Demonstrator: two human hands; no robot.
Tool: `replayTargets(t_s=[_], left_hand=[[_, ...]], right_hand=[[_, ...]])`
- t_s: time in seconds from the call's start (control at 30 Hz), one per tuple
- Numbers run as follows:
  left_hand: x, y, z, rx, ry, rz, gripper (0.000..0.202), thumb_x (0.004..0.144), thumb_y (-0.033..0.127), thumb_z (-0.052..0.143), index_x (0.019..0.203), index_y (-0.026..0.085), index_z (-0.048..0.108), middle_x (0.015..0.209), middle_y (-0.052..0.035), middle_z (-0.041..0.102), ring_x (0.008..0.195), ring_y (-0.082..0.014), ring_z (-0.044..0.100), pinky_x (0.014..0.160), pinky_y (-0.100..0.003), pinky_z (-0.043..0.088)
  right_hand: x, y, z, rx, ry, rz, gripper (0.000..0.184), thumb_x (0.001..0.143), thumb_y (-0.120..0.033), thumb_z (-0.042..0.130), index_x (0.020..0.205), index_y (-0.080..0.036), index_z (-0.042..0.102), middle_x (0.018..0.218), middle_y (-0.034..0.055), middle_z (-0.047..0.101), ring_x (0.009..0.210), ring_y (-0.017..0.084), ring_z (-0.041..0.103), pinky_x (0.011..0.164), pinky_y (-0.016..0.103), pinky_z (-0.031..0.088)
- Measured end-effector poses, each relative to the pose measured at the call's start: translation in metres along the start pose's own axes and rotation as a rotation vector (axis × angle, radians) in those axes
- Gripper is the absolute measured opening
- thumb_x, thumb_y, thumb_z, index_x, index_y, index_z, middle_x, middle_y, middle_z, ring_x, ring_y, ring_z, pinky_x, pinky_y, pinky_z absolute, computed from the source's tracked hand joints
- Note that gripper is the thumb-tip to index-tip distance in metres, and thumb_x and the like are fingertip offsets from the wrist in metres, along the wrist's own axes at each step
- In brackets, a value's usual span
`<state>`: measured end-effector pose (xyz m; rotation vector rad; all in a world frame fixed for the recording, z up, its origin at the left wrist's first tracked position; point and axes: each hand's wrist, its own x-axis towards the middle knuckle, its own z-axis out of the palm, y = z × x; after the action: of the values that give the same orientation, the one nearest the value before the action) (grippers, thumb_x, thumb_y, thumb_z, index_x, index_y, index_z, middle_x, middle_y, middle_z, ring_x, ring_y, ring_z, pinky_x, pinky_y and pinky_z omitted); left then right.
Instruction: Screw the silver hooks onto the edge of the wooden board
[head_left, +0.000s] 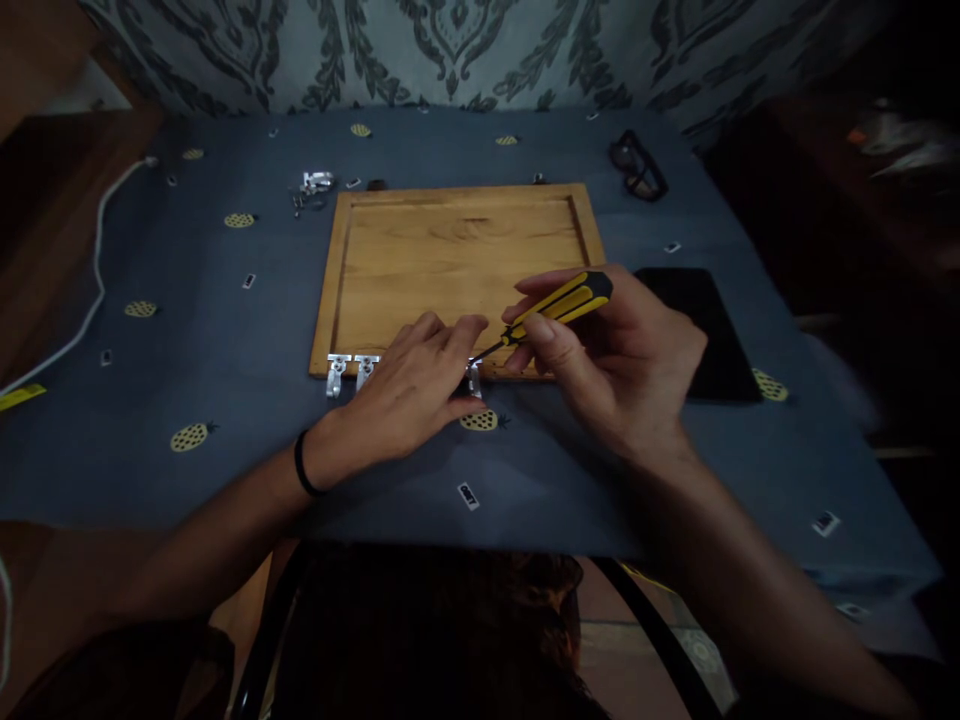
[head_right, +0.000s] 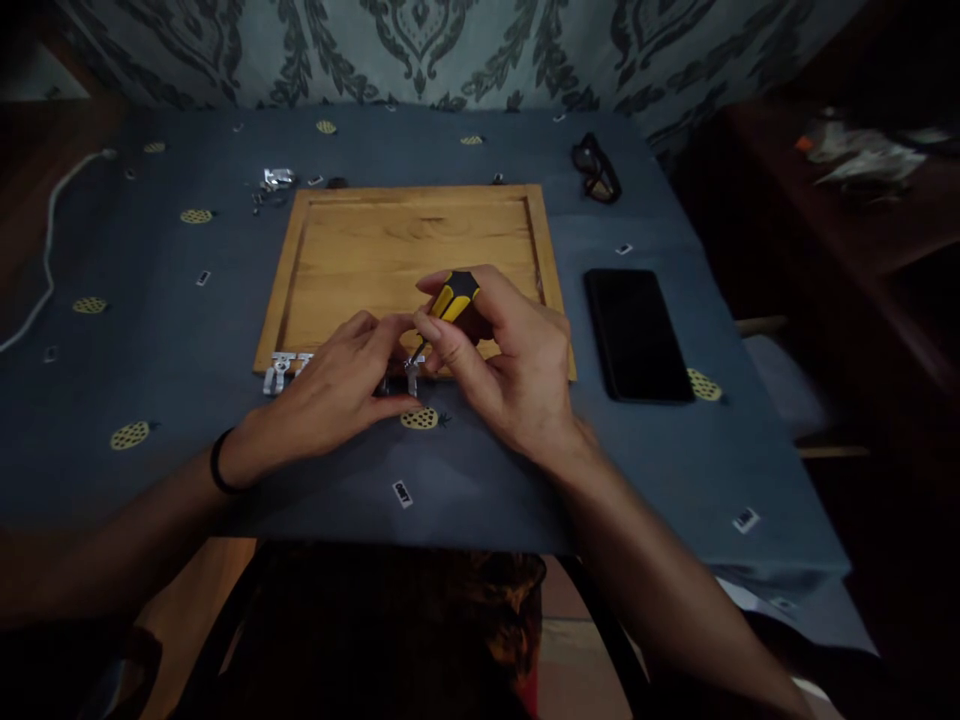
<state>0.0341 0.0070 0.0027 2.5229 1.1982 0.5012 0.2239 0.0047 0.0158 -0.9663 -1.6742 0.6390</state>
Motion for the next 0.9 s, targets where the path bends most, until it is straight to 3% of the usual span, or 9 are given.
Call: replayTargets(t_s=[0.17, 0.23, 0.53, 0.9], left_hand=[[-0.0007, 0.0005, -0.0025, -0.032, -0.005, -0.007, 0.073, 0.081, 0.030, 0.086, 0.136, 0.018, 0.041, 0.119, -0.0108, 0.069, 0.112, -0.0306, 0.059, 0.094, -0.045, 0.052], [-0.0008, 0.0000, -0.0028, -0.052, -0.007, -0.005, 0.072, 0.080, 0.029, 0.086, 0.136, 0.019, 0.042, 0.119, -0.0103, 0.069, 0.111, -0.0300, 0.060, 0.094, -0.045, 0.052], [-0.0009, -0.0012, -0.0011, -0.028, 0.008, 0.003, 0.071, 0.081, 0.033, 0.086, 0.134, 0.021, 0.041, 0.126, -0.0108, 0.069, 0.113, -0.0309, 0.058, 0.092, -0.045, 0.051], [-0.0009, -0.0010, -0.0008, -0.001, 0.013, 0.032, 0.072, 0.080, 0.033, 0.086, 0.133, 0.017, 0.040, 0.125, -0.0131, 0.068, 0.113, -0.0315, 0.058, 0.090, -0.044, 0.050]], right_hand=[[0.0017, -0.0039, -0.0005, 0.072, 0.267, -0.037, 0.018, 0.094, -0.044, 0.070, 0.106, -0.031, 0.073, 0.089, -0.0019, 0.074, 0.056, 0.010, 0.067, 0.049, 0.025, 0.056], [0.0031, -0.0044, -0.0016, 0.096, 0.311, -0.044, 0.017, 0.094, -0.044, 0.071, 0.104, -0.031, 0.074, 0.086, -0.0017, 0.073, 0.056, 0.010, 0.065, 0.048, 0.024, 0.055], [-0.0002, -0.0001, -0.0010, -0.004, 0.103, 0.001, 0.016, 0.095, -0.041, 0.068, 0.105, -0.029, 0.071, 0.085, -0.0010, 0.072, 0.053, 0.012, 0.066, 0.047, 0.027, 0.053], [0.0001, 0.0044, -0.0004, -0.001, 0.083, -0.036, 0.016, 0.096, -0.040, 0.068, 0.106, -0.028, 0.070, 0.083, -0.0014, 0.072, 0.053, 0.013, 0.066, 0.050, 0.030, 0.054]])
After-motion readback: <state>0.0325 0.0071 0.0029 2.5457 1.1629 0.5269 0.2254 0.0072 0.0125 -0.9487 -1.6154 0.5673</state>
